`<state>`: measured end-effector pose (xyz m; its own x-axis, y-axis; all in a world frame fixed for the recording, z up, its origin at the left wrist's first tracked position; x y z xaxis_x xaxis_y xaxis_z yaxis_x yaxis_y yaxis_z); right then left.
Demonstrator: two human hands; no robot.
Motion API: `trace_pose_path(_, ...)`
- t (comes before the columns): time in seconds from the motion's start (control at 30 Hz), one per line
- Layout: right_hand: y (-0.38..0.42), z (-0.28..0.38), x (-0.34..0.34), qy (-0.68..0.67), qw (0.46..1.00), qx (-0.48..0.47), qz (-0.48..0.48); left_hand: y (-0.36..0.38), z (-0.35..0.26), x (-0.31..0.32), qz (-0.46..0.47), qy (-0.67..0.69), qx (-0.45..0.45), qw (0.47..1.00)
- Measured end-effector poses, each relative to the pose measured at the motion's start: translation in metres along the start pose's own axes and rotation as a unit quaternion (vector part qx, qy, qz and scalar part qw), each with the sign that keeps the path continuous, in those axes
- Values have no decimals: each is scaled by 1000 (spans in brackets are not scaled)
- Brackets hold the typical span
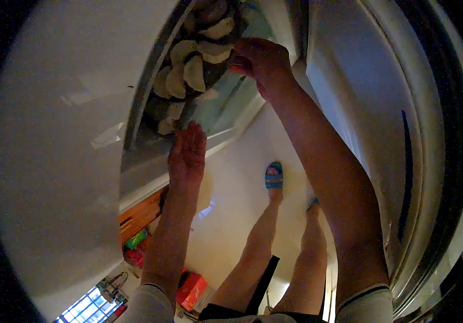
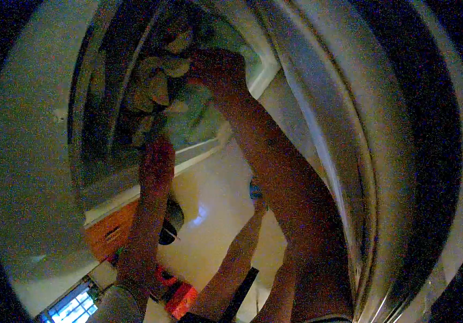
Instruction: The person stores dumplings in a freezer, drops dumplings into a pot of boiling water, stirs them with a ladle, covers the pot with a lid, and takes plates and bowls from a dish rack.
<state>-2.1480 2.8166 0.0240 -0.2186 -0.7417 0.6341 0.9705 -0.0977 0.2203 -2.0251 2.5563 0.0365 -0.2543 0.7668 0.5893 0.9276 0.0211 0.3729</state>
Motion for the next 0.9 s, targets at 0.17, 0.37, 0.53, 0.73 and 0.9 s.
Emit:
trace_pose_path(0.17,-1,21,20,225,964,-139,14,4,-6,8,-10,3,-6,1000)
trace_pose_path(0.37,-6,32,22,114,982,-147,-35,2,-14,-10,-3,5,-12,1000)
trace_pose_path(0.53,-11,23,27,-52,999,5,2,2,-14,0,59,34,-7,998)
trace_pose_path(0.73,-21,27,20,-58,995,40,-74,7,-11,-23,-8,35,-14,999)
trace_pose_path(0.9,-33,35,21,-128,991,21,36,14,-9,-3,17,66,-32,997)
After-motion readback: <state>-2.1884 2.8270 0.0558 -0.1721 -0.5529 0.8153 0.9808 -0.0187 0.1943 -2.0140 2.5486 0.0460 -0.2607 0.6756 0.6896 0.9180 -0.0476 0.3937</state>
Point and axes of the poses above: each hand's wrist, its own y-axis away from the middle knuckle, its own x-axis out of the palm, z = x × y, the point moved 10 cm from there along -y, towards the middle knuckle, and after that the axes turned 6 degrees about x, right-handed, at the moved point
